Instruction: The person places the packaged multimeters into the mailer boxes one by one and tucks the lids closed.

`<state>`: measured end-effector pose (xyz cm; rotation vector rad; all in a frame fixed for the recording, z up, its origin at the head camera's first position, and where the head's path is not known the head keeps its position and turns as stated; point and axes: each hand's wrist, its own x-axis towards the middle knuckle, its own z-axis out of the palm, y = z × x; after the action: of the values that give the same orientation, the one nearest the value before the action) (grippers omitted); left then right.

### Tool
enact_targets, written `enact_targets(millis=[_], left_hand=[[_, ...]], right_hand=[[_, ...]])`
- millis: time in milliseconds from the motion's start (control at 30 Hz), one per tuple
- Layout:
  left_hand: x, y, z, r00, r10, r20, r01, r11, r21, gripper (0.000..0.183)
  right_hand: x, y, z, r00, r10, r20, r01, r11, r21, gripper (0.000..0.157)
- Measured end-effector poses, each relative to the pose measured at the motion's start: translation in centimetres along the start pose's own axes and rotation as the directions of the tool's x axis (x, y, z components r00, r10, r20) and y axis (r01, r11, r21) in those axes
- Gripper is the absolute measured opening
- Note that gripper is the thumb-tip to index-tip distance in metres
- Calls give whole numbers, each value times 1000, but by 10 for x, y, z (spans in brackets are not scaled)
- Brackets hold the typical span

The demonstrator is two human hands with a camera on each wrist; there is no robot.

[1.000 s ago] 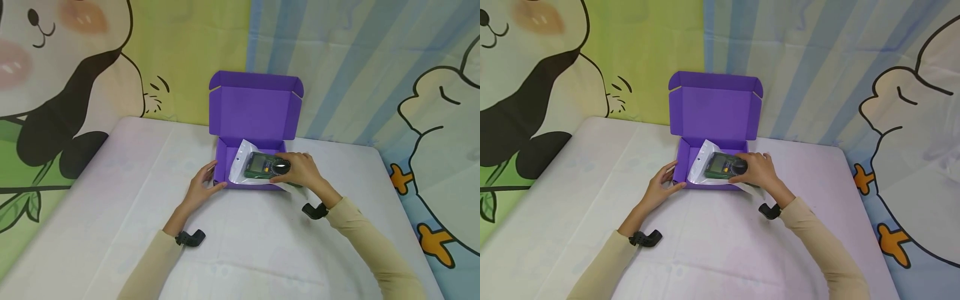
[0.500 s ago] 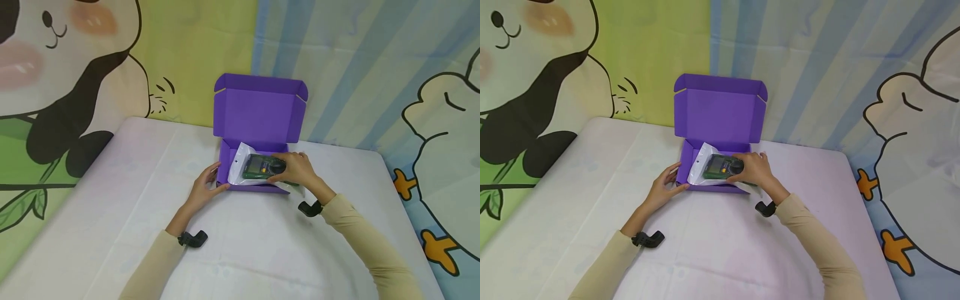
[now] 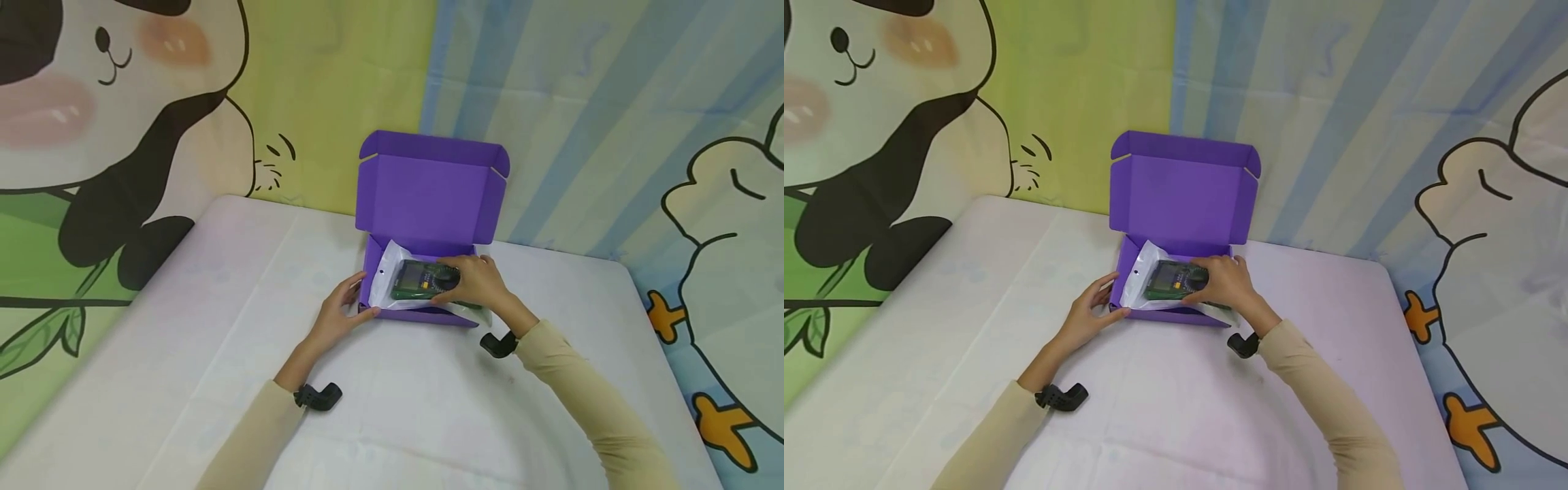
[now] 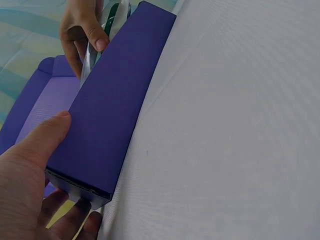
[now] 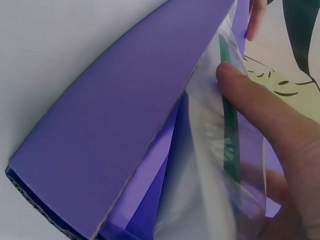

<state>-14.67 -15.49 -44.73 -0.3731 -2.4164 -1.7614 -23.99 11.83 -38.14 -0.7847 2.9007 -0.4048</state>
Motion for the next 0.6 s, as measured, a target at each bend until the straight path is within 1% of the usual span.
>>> enact_targets(millis=[167, 300, 433, 600], left_hand=[[1, 0, 0, 1000, -10, 1, 10, 1000, 9, 72], [1, 0, 1, 1000, -3, 0, 3, 1000, 12, 72], [0, 0, 1, 1000, -1, 0, 1, 1000, 17, 72], [-1, 3, 0, 1000, -18, 11, 18, 1000, 26, 73]], right_hand=[[2, -2, 1, 1000, -12, -6, 12, 1000, -1, 84], [5, -2, 4, 1000, -22, -4, 22, 1000, -8, 84], [9, -1, 6, 999, -44, -4, 44, 998, -34, 85], [12, -2, 8, 998, -57, -1, 57, 998, -20, 85]])
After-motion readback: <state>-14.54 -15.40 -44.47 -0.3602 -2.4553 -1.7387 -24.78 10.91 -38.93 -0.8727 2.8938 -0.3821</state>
